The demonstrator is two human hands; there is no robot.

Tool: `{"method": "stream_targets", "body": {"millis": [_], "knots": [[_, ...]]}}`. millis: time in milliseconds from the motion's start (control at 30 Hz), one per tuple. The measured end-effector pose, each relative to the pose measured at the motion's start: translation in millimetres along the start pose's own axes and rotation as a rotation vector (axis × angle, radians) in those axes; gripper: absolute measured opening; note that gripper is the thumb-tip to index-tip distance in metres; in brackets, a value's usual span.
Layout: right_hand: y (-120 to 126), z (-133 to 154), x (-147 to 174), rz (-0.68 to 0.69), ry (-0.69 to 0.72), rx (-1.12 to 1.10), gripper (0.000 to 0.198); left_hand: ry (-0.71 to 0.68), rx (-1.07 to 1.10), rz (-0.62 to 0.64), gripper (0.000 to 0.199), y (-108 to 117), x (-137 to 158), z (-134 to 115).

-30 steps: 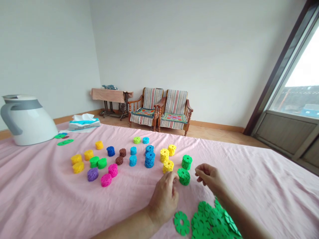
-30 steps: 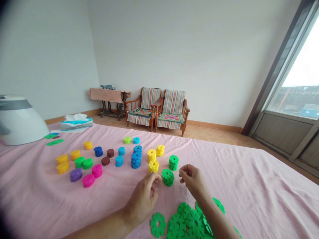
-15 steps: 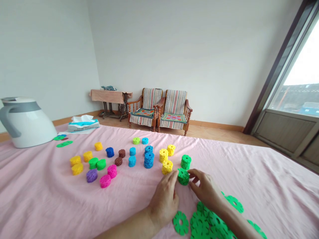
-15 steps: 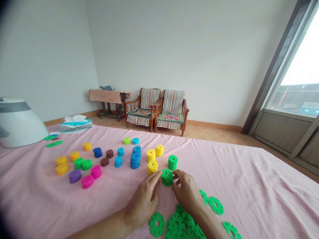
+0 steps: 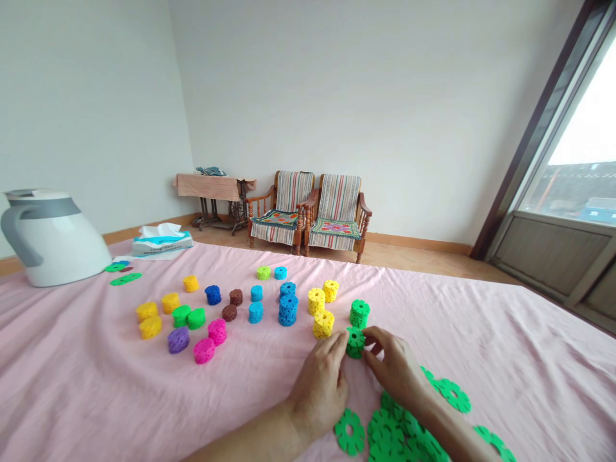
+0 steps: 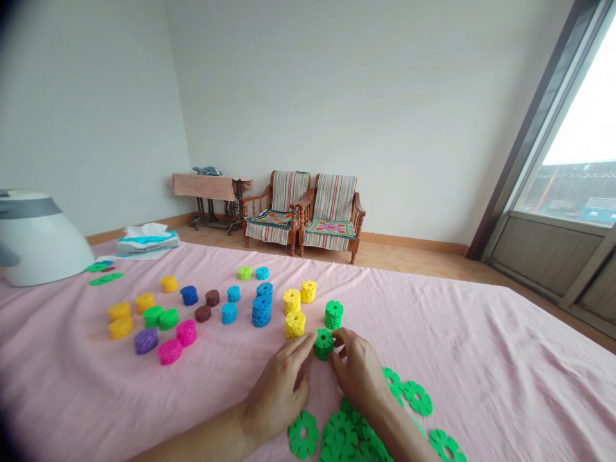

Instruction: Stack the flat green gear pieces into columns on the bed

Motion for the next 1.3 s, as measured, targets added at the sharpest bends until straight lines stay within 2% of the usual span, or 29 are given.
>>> {"method": "stream_targets", "body": {"millis": [67, 133, 200, 267, 300, 367, 467, 633, 767, 1000, 1100, 1200, 1300], "knots": [[5.8, 2.5, -0.1, 0.002, -0.033, 0.017, 0.023, -0.002, 0.0, 0.006, 0.073, 0.1, -0.1, -0.7], [12.2, 10.5, 2.1, 0.062, -0.078, 0.045, 0.015, 0.002, 0.009, 0.006, 0.073, -0.1, 0.0, -0.3], [11.1, 24.2, 9.6, 0.253, -0.118, 0.058, 0.01, 0.014, 0.02, -0.002, 0.074, -0.3, 0.5, 1.3], [1.0, 39.3, 27.0, 0.559, -0.17, 0.035, 0.018, 0.035, 0.03, -0.008, 0.075, -0.5, 0.9, 3.7], [0.0, 47.0, 34.7, 0.641, -0.175, 0.055, 0.023, 0.047, 0.036, -0.009, 0.075, -0.6, 1.1, 4.7], [-2.2, 59.7, 46.3, 0.733, -0.15, 0.107, 0.033, 0.065, 0.049, -0.004, 0.073, -0.4, 1.1, 5.6], [-9.7, 69.0, 55.0, 0.776, -0.084, 0.154, 0.037, 0.085, 0.045, 0.019, 0.07, 0.1, 0.4, 4.8], [-14.2, 63.6, 53.7, 0.75, -0.067, 0.154, 0.034, 0.083, 0.016, 0.032, 0.068, 0.0, -0.2, 3.4], [-4.8, 56.6, 46.1, 0.733, -0.131, 0.094, 0.025, 0.066, 0.011, 0.017, 0.068, -0.9, 0.3, 4.7], [2.7, 35.1, 29.1, 0.662, -0.336, -0.354, 0.008, 0.036, -0.015, 0.007, 0.069, -0.8, 0.8, 3.9], [6.9, 25.1, 23.2, 0.617, -0.36, -0.423, 0.004, 0.031, -0.023, 0.012, 0.068, -0.3, 0.7, 2.9], [12.7, 17.2, 11.7, 0.49, -0.35, -0.451, 0.011, 0.022, -0.03, 0.026, 0.069, -0.9, 0.6, 2.2], [18.5, 1.9, -2.1, 0.215, -0.398, -0.566, 0.024, 0.014, -0.032, 0.03, 0.071, -1.4, 0.3, 2.1]]}}
Point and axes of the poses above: each hand's wrist, its own x-axis away from the middle knuckle, its own y-axis out of the back of the hand, z = x × y, the point moved 8 cm from there along -x, towards the middle knuckle, and after that the axes turned 15 degrees about -x, right-handed, at the moved point
